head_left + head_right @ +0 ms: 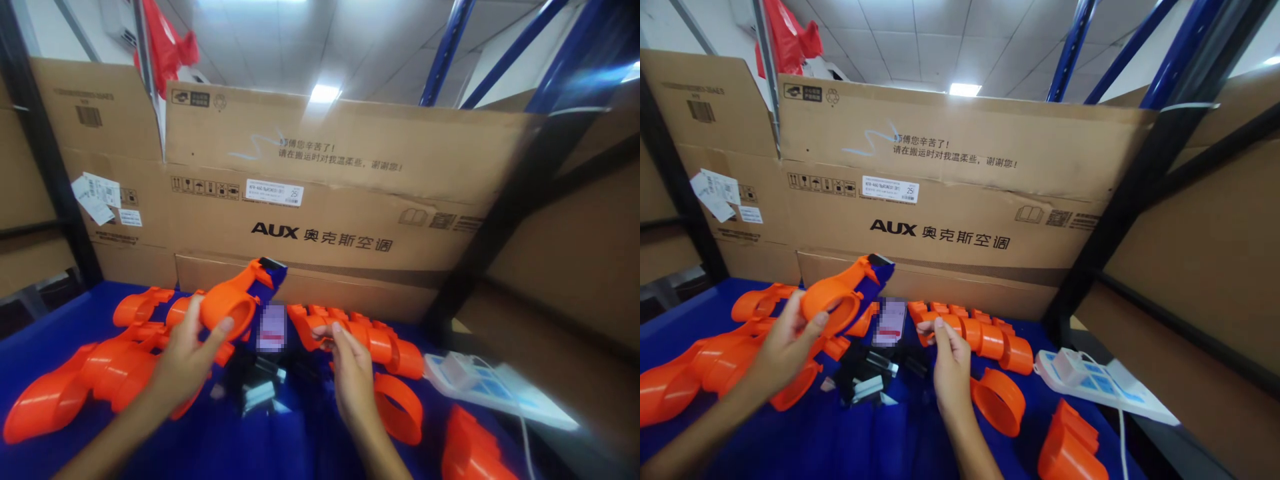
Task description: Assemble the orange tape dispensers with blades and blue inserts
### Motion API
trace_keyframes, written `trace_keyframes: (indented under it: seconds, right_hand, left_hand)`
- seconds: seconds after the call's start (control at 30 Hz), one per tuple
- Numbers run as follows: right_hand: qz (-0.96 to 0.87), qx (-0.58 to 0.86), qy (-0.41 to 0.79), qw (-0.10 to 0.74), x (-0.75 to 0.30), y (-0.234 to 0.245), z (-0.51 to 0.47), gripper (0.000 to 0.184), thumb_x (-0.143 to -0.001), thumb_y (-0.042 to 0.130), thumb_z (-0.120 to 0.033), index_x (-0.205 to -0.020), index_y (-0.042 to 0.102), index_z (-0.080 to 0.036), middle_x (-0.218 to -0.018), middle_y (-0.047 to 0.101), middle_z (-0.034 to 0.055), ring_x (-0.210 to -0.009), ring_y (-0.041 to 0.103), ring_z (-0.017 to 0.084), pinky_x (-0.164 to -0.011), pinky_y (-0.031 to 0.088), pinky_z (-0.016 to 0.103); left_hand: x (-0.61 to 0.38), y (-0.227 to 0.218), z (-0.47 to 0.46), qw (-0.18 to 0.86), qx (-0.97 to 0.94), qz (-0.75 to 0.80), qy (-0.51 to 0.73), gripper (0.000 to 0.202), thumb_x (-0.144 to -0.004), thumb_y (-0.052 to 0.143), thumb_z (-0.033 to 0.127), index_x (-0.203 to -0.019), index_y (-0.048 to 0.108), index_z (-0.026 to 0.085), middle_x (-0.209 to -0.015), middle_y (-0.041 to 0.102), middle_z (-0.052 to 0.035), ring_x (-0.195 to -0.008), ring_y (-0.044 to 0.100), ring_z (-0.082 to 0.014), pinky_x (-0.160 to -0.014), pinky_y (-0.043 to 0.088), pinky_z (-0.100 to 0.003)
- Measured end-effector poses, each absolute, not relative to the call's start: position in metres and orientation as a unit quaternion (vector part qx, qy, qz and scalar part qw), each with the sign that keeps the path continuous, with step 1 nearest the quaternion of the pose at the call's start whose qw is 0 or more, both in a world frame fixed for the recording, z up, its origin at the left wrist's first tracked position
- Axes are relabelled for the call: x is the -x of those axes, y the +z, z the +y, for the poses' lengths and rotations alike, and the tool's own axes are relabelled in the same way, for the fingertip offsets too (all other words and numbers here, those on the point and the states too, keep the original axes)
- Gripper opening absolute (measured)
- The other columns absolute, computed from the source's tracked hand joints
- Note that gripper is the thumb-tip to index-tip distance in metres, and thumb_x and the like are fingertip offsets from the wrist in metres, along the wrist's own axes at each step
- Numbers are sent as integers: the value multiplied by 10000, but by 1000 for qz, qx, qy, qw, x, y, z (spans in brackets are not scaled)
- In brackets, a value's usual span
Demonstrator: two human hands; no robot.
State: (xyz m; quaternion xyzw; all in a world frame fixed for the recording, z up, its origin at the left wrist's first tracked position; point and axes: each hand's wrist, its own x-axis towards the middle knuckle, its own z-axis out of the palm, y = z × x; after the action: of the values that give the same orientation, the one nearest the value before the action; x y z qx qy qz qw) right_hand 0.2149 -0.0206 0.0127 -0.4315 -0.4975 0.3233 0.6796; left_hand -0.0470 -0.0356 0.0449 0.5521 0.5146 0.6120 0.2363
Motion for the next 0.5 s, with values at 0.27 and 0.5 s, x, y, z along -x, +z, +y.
trace_keyframes:
  seconds: [0.27,0.5]
  right_hand:
    - [-510,434,284,686,-219,15,-21,413,-896,616,-544,-774,757,-175,-822,762,81,-791,669,247,-810,514,379]
    - [-528,441,277,670,-217,22,-25,420,-905,605,-545,-763,761,-181,-784,753,66,-744,650,232,-731,496,337]
  left_hand:
    - [138,72,8,39,-642,723,252,610,-832,387,788,-1029,560,237,-850,739,-100,-892,703,-403,-716,478,-397]
    - [134,59,45,26,-683,713,156,789,-810,290,847,-1112,581,179,-870,753,-199,-895,715,-433,-723,484,-432]
